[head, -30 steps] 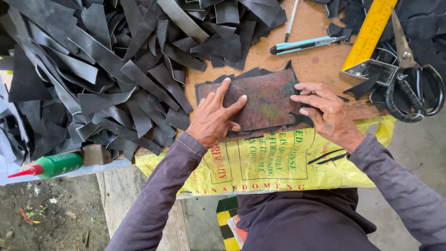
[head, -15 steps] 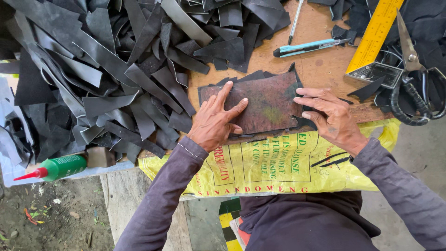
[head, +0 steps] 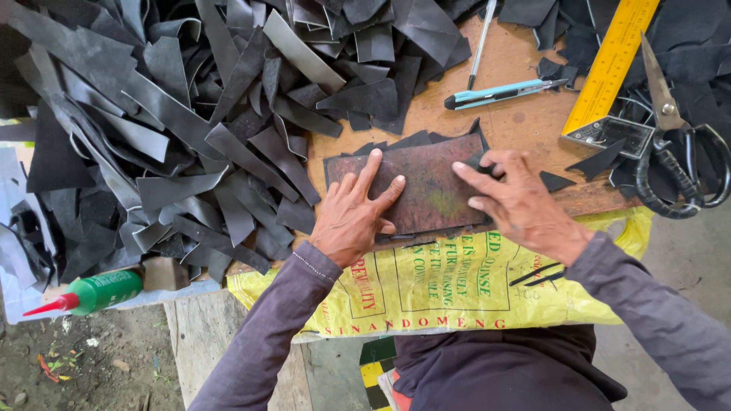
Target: The person places a metal template over a leather piece, marks it with a silver pen, and then sorts the resulting black leather strips into a stack.
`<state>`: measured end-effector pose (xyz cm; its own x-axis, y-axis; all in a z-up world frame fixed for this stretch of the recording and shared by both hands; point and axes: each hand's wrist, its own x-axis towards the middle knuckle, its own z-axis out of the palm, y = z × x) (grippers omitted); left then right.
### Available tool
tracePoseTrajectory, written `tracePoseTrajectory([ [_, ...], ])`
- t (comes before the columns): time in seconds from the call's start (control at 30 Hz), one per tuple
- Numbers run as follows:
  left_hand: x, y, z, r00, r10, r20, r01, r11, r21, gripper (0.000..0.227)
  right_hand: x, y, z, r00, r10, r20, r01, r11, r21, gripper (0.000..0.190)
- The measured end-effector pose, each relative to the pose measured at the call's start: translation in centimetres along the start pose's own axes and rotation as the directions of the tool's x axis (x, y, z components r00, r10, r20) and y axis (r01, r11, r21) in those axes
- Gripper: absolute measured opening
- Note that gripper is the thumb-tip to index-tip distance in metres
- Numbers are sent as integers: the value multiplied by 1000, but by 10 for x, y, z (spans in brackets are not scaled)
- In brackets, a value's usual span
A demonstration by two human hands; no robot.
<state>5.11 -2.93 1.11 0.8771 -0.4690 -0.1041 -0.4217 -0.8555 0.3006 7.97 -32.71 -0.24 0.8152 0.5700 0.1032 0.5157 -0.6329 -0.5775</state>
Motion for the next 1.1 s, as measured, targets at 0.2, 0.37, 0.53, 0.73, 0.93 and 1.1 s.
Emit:
tracePoseTrajectory([
  [0.2,12,12,6,995,63,-74,-62,998,13,73,10,-7,2,998,-62,-13,60,991,-119,62],
  [0.37,36,28,21,990,91,-104,-98,993,-67,76,12,-4,3,1000,-8,-10,8,1000,17,62],
  [0.53,34,31,29,989,55,-137,-61,997,-41,74,6,13,-6,996,44,82,-65,961,270,57],
  [0.73,34,29,28,988,79,-136,-90,993,-81,70,-2,8,1,998,-35,-42,38,997,70,56],
  [0.93,39,39,25,996,93,-13,-92,994,51,69,-8,21,-21,965,260,15,-236,850,471,41],
  [1.1,45,47,25,996,90,11,-91,987,134,76,-23,21,-32,975,192,-109,-140,921,363,46],
])
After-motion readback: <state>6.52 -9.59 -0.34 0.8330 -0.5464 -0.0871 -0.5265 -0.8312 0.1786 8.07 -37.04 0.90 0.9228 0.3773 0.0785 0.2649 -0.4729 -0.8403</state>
